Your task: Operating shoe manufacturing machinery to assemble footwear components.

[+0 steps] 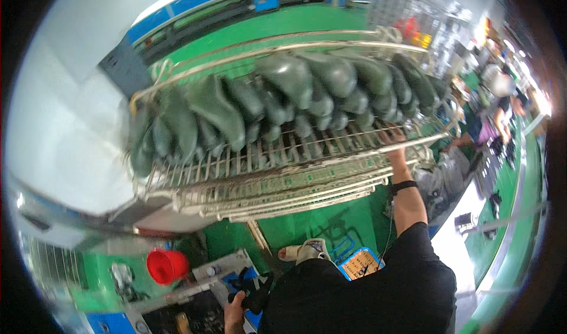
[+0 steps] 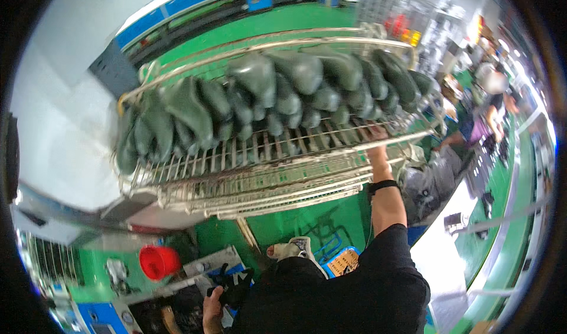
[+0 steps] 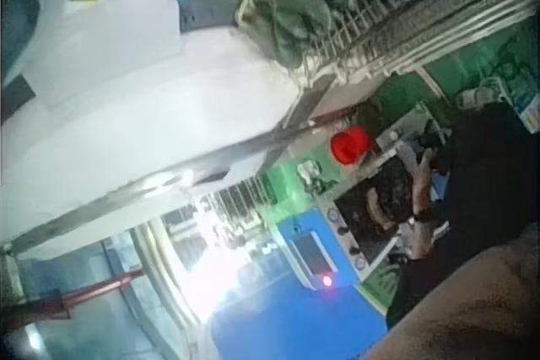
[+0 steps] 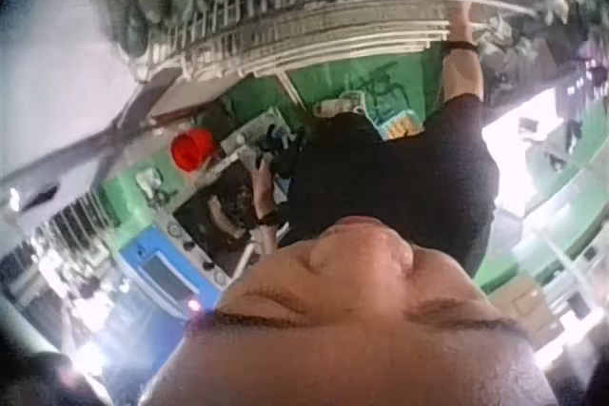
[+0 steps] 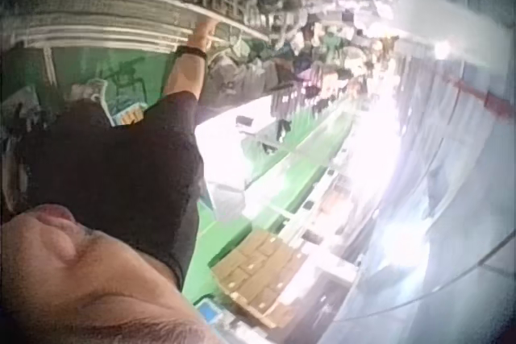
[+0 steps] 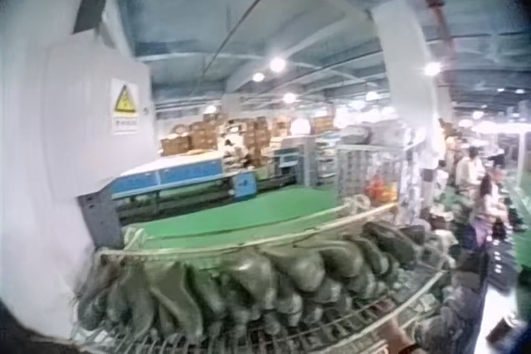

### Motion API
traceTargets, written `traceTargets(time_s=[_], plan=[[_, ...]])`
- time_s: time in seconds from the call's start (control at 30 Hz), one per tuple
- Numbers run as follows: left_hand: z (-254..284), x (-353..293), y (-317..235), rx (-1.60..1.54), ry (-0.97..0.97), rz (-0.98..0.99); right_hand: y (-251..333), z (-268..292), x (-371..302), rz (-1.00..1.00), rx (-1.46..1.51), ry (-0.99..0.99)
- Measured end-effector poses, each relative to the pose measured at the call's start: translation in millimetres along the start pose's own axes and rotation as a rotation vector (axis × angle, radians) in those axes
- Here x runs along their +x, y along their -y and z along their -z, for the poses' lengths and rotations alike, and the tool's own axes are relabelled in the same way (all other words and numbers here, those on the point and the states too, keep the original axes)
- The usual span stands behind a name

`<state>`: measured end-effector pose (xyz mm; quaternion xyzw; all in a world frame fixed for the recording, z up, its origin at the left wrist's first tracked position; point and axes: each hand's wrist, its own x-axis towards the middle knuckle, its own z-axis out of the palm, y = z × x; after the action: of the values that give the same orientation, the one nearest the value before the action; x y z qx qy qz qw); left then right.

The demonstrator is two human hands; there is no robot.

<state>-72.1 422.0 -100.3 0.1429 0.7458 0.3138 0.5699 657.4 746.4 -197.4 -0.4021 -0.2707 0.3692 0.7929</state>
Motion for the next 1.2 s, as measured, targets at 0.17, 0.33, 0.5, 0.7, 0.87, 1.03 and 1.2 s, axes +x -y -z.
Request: traceTargets(time_s=[0.17, 0.33, 0.5, 0.7, 0.87, 1.03, 1.2], plan=[[33, -32, 46, -0.323, 0.012, -0.099, -70, -88, 89, 0.065, -0.85, 0.639], [53, -97, 156, -0.288, -0.213, 0.034, -155, -18, -116, 0.386, -1.139, 0.946], [44, -209, 243, -0.343, -0.563, 0.127, -141, -318, -273, 1.03, -1.25, 0.725], [30, -262, 407, -0.503, -1.227, 0.138, -163, -452, -474, -0.512, -0.76, 1.513], [50, -255, 534, -0.186, -1.361, 0.612, -109, -464, -606, 0.09, -0.805, 2.263], [45, -248, 566, -0.136, -1.483, 0.871, -66, -449, -690, 0.191, -0.742, 2.701], [-37, -275, 554, -0.323, -1.556, 0.776, -68, -456, -724, 0.302, -0.719, 2.781]])
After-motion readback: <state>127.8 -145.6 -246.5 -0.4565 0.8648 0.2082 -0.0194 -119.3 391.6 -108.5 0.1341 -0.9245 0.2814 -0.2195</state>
